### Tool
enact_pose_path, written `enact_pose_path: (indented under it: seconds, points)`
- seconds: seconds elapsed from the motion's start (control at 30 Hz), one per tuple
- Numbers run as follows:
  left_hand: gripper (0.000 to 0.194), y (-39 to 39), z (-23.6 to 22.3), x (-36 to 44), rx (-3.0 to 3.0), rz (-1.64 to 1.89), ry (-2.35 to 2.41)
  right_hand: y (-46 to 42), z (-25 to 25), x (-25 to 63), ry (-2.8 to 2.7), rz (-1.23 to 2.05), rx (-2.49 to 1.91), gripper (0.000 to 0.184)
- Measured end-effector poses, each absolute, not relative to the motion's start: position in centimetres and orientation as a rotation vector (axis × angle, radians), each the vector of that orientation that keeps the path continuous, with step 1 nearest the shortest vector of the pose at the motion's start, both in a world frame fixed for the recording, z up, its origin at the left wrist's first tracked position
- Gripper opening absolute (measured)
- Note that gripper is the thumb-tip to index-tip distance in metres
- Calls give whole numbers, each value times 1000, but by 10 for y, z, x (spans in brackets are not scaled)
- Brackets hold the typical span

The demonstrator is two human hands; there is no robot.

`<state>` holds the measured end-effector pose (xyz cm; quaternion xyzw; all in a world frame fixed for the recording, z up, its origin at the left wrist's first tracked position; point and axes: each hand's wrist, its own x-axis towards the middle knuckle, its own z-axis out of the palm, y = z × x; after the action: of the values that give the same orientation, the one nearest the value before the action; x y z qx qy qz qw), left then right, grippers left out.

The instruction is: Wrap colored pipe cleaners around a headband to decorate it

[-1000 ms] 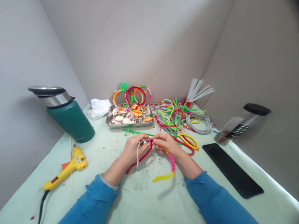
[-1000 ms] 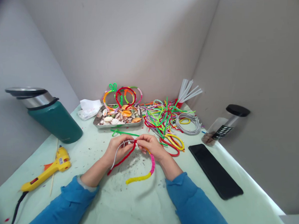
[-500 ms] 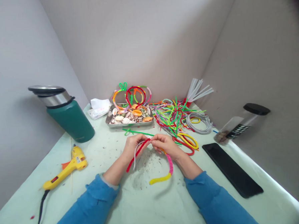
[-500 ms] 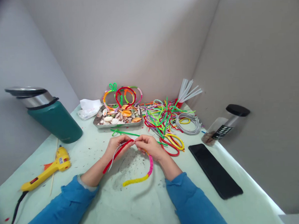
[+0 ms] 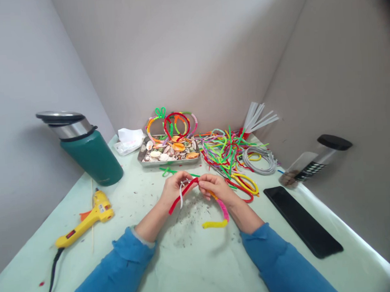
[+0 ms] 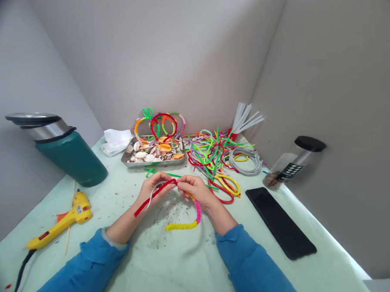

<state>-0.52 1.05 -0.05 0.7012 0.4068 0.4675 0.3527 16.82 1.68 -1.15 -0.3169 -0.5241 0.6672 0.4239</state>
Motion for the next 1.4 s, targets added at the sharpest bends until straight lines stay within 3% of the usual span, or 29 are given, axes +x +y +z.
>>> enact_pose_path:
  seconds: [0.3, 0.83, 1.4]
  points:
    - [16, 11, 8, -10, 2050, 1249, 809, 16, -8, 170, -1296, 1740, -765, 20]
    - [19, 11, 7, -8, 2349, 1308, 998, 16, -10, 169, -1284, 1701, -815, 23]
    - [17, 9, 5, -4, 2131, 1154, 1283, 13, -6, 165, -1278, 1619, -849, 18]
